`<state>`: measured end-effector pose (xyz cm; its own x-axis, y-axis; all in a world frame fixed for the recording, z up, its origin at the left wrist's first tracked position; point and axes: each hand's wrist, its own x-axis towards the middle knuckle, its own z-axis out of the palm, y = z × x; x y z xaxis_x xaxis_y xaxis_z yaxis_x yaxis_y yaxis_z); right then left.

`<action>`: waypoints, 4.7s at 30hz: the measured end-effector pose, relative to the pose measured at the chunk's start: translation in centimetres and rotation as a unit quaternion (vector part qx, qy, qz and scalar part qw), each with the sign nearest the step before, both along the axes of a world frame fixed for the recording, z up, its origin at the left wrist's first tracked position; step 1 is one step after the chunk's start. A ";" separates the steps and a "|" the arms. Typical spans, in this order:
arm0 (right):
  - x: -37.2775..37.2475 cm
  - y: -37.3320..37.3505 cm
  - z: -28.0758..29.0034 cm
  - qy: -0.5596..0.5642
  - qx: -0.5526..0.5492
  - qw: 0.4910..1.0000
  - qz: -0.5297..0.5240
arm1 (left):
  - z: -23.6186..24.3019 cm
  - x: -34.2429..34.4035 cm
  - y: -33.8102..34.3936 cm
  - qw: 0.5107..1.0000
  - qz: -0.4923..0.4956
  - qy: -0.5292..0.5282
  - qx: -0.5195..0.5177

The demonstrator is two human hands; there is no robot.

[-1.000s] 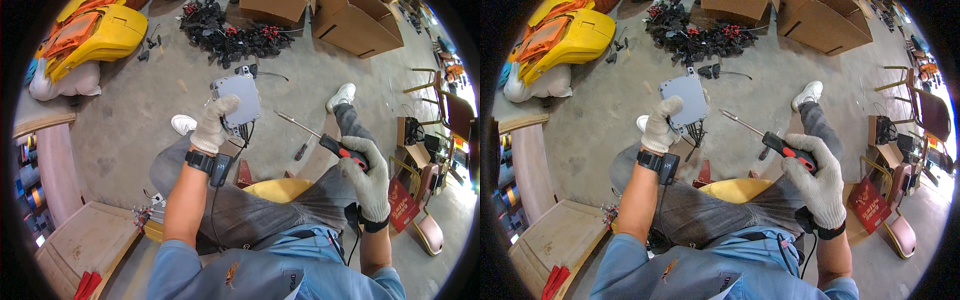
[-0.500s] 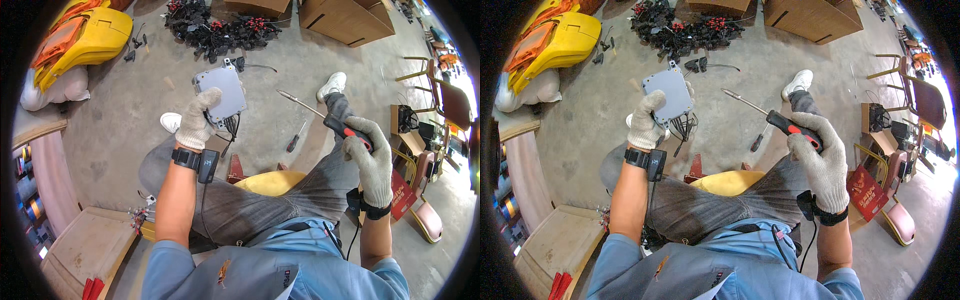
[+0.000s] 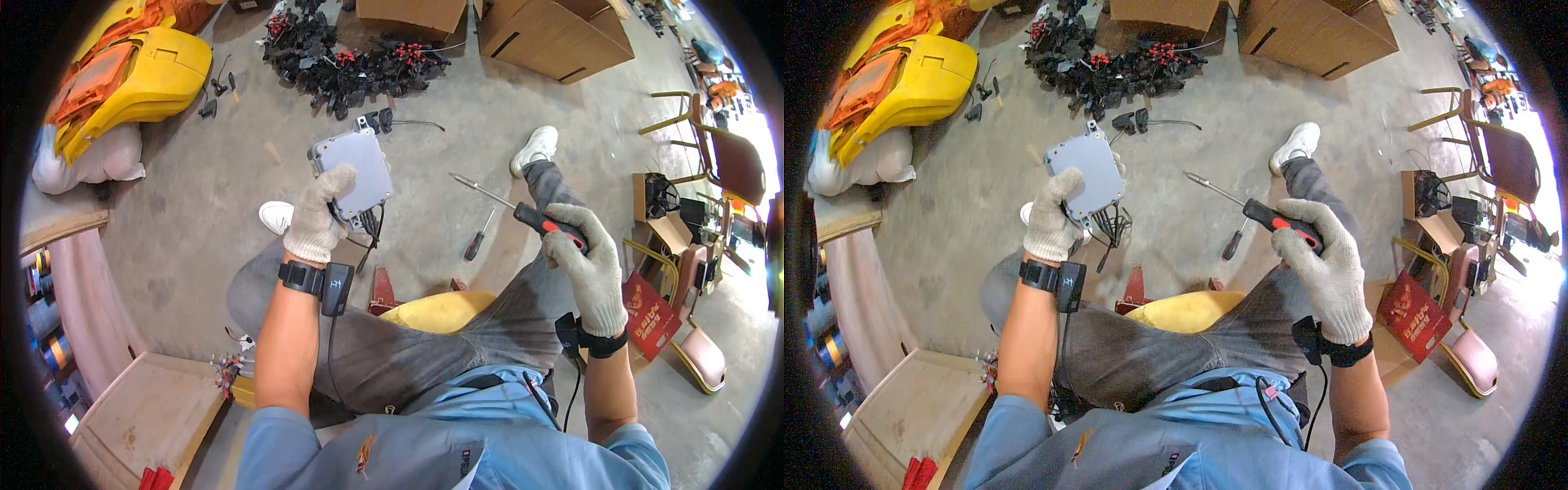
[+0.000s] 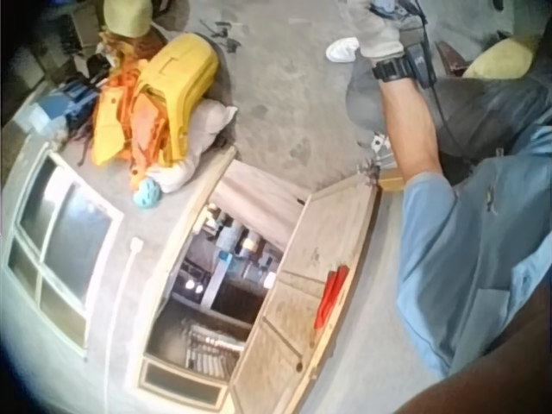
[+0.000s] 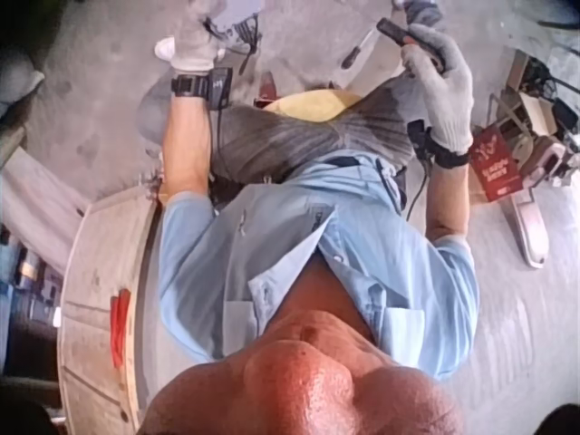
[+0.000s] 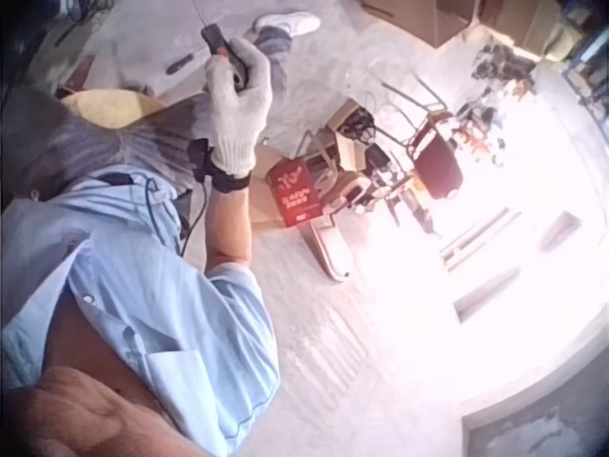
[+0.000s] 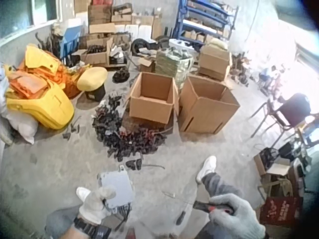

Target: The person is inspecting a grey electronic box and associated wire harnesses in a workshop or storage area.

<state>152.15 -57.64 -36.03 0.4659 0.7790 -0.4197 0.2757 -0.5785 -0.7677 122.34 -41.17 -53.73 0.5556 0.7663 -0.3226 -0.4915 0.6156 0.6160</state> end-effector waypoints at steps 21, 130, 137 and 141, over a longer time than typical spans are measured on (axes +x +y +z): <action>0.7 -1.4 -8.8 0.132 -0.068 0.988 0.047 | 1.5 0.5 -0.9 1.000 0.003 -0.012 0.000; 6.8 -3.0 -40.4 0.186 -0.182 0.962 -0.086 | 1.0 3.4 1.9 0.996 0.072 0.007 -0.047; -1.7 -0.7 -41.0 0.242 -0.291 0.910 -0.169 | 1.1 4.4 3.6 0.993 0.031 0.072 -0.091; 1.7 0.5 -41.8 0.119 -0.313 0.940 -0.062 | 0.2 6.2 4.2 0.993 -0.035 0.075 -0.082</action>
<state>153.82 -57.19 -77.88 0.3722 0.2905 -0.8815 0.0389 -0.9538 -0.2979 128.56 -36.93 -53.53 0.5416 0.6575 -0.5237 -0.3540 0.7435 0.5674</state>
